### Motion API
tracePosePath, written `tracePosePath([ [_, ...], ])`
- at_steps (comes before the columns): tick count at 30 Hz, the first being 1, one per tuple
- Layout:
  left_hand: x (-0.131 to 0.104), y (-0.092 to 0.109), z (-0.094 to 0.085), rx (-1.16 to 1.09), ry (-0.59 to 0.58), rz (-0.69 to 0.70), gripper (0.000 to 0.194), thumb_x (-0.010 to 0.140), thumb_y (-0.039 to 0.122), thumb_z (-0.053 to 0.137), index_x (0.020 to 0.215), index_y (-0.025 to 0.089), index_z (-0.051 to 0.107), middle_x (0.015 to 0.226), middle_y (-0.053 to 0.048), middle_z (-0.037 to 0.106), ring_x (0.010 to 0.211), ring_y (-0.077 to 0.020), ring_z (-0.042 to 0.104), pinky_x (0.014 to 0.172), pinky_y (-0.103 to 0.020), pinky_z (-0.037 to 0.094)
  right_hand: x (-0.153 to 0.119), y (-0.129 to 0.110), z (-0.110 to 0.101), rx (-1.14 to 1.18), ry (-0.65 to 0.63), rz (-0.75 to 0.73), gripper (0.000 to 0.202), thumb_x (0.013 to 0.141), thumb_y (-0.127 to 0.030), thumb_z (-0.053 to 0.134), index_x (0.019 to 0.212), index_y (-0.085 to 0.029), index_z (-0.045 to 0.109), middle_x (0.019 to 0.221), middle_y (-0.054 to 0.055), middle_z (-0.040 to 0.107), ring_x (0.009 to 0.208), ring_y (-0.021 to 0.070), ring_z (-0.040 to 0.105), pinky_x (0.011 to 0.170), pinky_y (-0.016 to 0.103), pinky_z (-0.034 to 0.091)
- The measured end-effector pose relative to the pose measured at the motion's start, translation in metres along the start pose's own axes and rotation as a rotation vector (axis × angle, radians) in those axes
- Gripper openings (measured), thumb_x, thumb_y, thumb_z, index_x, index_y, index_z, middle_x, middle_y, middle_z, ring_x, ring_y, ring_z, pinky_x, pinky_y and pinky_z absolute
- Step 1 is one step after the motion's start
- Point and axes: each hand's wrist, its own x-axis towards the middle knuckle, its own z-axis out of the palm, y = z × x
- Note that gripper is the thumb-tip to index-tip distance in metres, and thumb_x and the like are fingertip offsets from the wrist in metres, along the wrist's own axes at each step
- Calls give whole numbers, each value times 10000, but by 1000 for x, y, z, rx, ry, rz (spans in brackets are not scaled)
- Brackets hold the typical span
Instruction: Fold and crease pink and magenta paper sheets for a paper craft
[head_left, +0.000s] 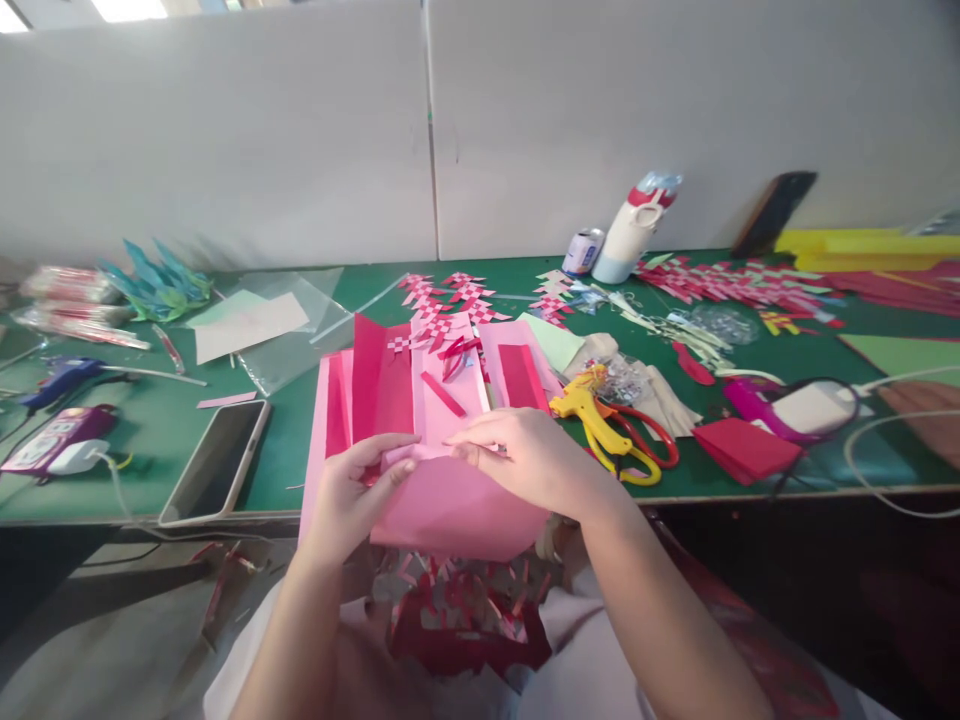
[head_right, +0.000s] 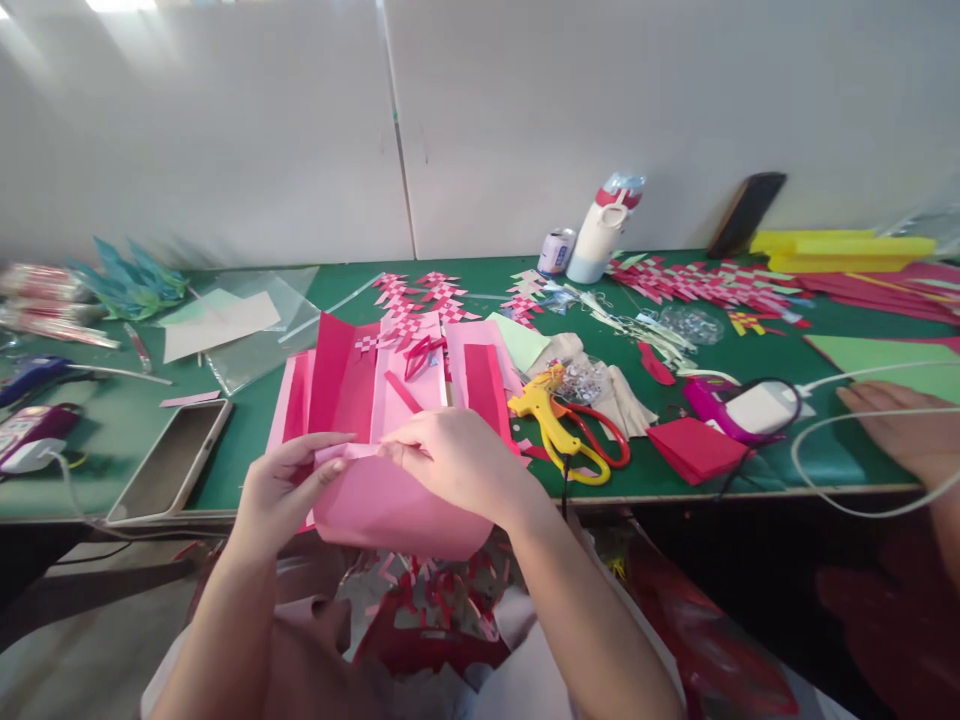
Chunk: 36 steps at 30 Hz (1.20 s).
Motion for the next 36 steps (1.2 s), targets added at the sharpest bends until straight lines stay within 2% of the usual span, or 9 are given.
tracePosePath([
  [8,-2,3,-4,41,14,80,279,791,403,655,975,214,748,892,-66,751,745,-175,653,638,-224,493,0,-2,-2,127,-79,68,256,909,-328,528,989,-209,741,851,35,734,742,142,621,660,239,414],
  [13,-3,-4,-3,68,22,68,322,803,442,638,997,209,747,709,-28,700,602,-136,569,532,-211,420,4,0,3,152,-106,91,202,873,-311,569,849,-187,727,745,6,702,678,120,594,602,229,362],
  [16,-2,-6,-2,70,33,55,336,805,463,628,981,203,750,620,-11,648,593,-138,551,526,-213,406,5,0,6,165,-97,120,167,851,-294,590,822,-182,711,746,5,698,664,114,585,588,227,345],
  [22,1,-3,-1,28,51,30,283,785,440,655,905,207,760,673,-14,682,601,-132,570,557,-213,438,4,0,10,147,-78,111,204,861,-304,576,749,-170,681,700,1,674,640,105,555,589,231,331],
  [28,2,-5,2,-77,52,-68,262,767,424,676,872,202,765,746,-38,727,677,-165,631,604,-238,480,3,0,11,133,-63,97,200,865,-303,570,750,-180,678,702,-4,677,640,106,562,606,231,345],
  [36,3,-5,5,-207,52,-146,270,750,427,693,818,175,760,732,-51,734,677,-161,633,595,-230,475,4,3,12,147,-64,92,184,853,-285,570,739,-182,672,717,3,686,666,116,585,598,228,345],
])
